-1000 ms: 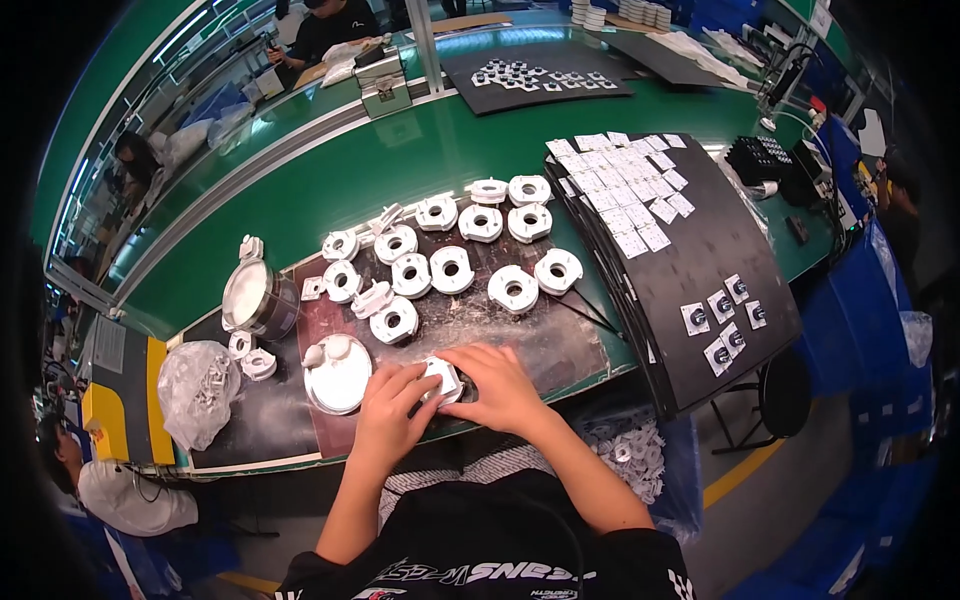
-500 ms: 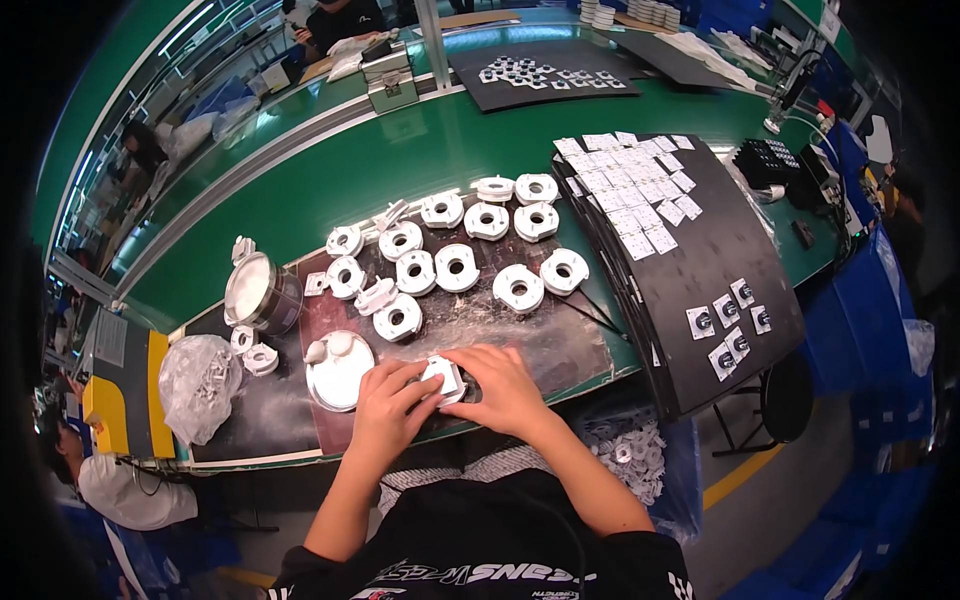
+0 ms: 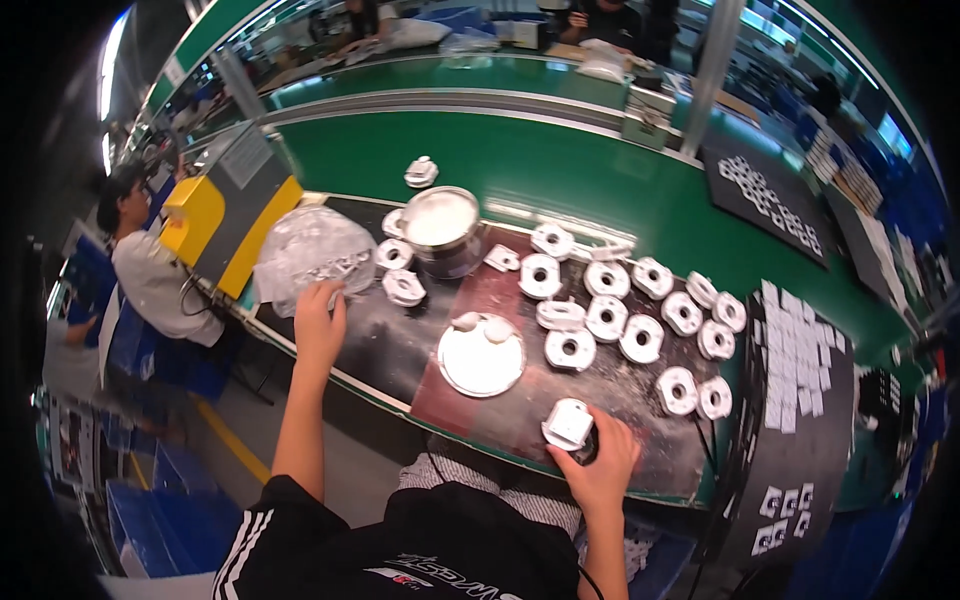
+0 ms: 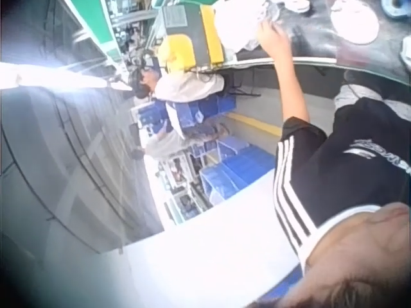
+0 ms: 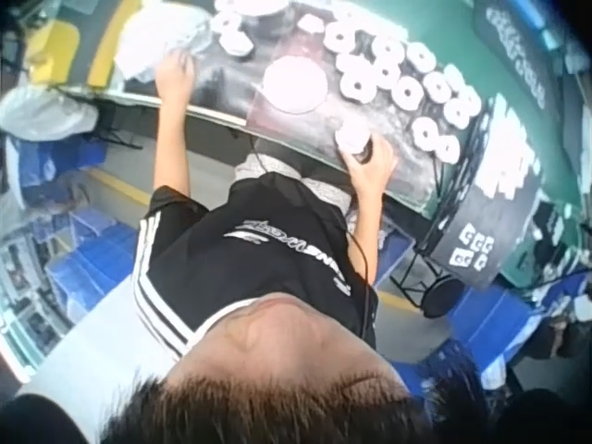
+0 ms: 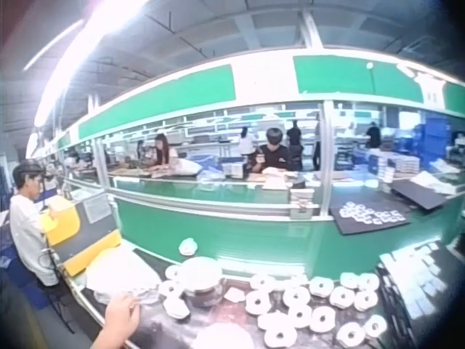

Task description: Applying thermal paste and assembling components for industrial light fixtures at an assembly station.

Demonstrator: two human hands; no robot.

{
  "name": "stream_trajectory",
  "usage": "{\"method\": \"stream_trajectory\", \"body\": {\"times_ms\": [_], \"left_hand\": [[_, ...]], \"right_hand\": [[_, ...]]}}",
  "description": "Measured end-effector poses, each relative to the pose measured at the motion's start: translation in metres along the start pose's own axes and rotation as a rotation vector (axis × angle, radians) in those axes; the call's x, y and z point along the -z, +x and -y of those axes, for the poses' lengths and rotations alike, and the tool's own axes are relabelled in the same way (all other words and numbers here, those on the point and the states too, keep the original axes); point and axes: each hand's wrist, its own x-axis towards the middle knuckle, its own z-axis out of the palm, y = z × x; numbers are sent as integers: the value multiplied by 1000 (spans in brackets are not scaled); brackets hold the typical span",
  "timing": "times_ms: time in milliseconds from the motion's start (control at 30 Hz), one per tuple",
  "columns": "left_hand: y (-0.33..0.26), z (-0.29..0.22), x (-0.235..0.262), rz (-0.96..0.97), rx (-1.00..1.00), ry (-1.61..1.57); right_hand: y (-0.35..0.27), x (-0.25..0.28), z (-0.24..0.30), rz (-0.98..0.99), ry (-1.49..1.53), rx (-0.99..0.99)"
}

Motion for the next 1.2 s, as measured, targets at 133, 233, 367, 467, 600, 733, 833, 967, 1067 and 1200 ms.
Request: {"method": "stream_trajectory", "body": {"times_ms": [133,233,367,467,600,733,833,967,1067,1200], "left_hand": [[32,52,-16,71,-29,152],[47,72,-44,196,-56,222],[59,83,-88,430,-53,461],[63,105,-90,482,-54,493],[51,127,-84,218,-200,245],[51,38,-47,216,-49,-128],[20,20,-32,170,134,-308],[8,28,-61,160,65,-226],[12,32,-65,85,78,-175],[15,1,-25,-55,270,-509]], "right_hand": [[-2,0,0,23,-11,-8],[-3,2,2,13,-28,-24],[-3,6,-4,-8,-33,-10],[6,7,-2,58,-48,32],[11,22,9,155,58,-37],[13,39,15,-24,64,-56],[41,36,49,-11,237,73],[79,26,100,120,250,374],[88,16,110,179,171,432],[82,9,118,220,262,370]]}}
